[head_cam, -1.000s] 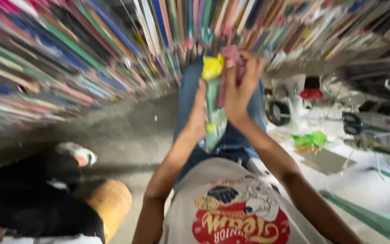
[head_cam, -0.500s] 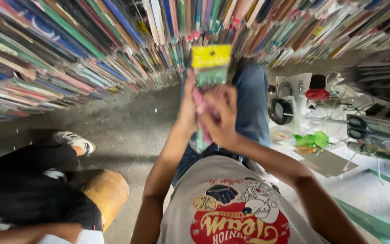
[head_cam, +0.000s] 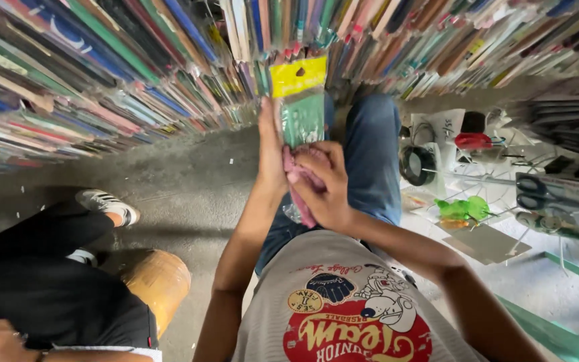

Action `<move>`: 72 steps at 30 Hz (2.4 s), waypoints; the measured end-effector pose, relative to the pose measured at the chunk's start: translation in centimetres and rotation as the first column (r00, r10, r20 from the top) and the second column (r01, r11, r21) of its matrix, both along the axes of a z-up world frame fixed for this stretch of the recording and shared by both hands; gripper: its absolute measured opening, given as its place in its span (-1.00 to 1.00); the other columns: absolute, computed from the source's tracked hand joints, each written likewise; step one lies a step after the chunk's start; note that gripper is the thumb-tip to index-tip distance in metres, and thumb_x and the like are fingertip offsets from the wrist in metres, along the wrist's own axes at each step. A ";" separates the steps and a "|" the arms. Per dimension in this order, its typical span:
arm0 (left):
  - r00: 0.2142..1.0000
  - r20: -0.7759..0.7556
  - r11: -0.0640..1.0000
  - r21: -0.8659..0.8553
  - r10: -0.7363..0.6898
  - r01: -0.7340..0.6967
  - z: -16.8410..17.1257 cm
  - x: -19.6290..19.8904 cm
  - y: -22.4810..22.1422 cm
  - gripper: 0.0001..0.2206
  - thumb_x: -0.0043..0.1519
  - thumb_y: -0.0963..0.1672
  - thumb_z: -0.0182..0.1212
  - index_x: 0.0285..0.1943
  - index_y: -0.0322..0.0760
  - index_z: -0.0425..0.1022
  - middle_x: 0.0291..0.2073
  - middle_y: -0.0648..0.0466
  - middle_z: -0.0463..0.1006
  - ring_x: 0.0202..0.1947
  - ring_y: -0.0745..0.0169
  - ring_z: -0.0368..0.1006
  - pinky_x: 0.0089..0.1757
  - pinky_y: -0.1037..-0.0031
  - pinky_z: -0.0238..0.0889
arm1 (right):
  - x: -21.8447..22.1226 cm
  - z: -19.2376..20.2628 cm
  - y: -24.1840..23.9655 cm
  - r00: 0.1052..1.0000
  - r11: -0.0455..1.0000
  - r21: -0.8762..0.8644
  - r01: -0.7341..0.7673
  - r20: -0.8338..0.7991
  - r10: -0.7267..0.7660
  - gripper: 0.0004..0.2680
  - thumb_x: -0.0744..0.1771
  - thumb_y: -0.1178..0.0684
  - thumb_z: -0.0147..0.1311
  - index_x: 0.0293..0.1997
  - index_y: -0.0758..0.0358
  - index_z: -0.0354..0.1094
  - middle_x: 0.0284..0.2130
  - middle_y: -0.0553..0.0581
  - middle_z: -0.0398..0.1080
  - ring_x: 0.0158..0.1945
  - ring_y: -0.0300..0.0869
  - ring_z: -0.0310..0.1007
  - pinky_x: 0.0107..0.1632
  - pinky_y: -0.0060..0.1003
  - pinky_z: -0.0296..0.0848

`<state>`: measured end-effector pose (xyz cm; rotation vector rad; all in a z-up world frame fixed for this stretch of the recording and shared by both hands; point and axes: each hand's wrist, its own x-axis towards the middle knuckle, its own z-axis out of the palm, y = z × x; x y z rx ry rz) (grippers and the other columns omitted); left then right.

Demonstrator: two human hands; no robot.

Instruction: Cleaning and organizing phone cases on a retail display rack.

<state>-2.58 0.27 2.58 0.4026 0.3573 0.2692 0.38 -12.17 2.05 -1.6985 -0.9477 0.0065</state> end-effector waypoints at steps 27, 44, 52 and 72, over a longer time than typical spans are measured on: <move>0.986 -0.095 0.950 0.293 0.139 -0.106 -3.0 0.1 -1.9 -0.44 0.30 -0.05 0.32 0.46 -0.26 0.27 0.14 -0.03 0.47 0.06 0.13 0.40 0.05 0.23 0.25 | 3.6 -1.9 -0.9 0.857 0.987 -0.003 0.161 -0.496 -0.141 -0.47 0.44 0.00 0.00 0.61 0.19 -0.22 0.39 0.30 0.08 0.21 0.04 0.04 0.24 -0.07 0.01; 0.943 -0.234 0.888 0.446 0.236 -0.112 -4.9 2.4 -2.0 -0.61 0.14 -0.22 0.37 0.19 -0.34 0.51 -0.07 0.14 0.62 -0.08 0.38 0.49 -0.07 0.50 0.37 | 8.4 -0.3 -1.9 0.716 0.980 -0.158 0.120 -0.670 -0.196 -0.53 0.45 -0.01 -0.06 0.60 0.22 0.02 -0.15 0.28 0.29 -0.19 -0.04 0.20 -0.13 -0.09 0.20; 0.787 0.051 0.415 0.827 0.614 -0.378 -14.4 4.7 -4.5 -0.80 0.46 -0.22 0.30 0.14 -0.37 0.35 -0.03 0.01 0.41 0.02 0.33 0.33 0.16 0.47 0.25 | 2.9 2.6 -5.8 0.842 0.986 -0.169 0.003 -0.532 -0.094 -0.66 0.46 0.02 0.03 0.39 0.30 0.16 0.10 0.18 0.43 0.17 -0.22 0.36 0.29 -0.29 0.35; 0.988 0.136 0.990 -0.130 0.075 -0.057 -7.7 1.8 -8.7 -0.43 0.46 0.17 -0.10 0.38 -0.29 0.35 0.11 -0.08 0.52 0.10 0.12 0.48 0.13 0.27 0.35 | 7.1 2.2 -5.8 0.916 0.915 -0.191 -0.356 0.120 0.382 -0.73 0.31 0.14 0.12 0.14 0.25 0.35 0.35 0.32 0.10 0.51 0.24 -0.02 0.53 0.15 -0.19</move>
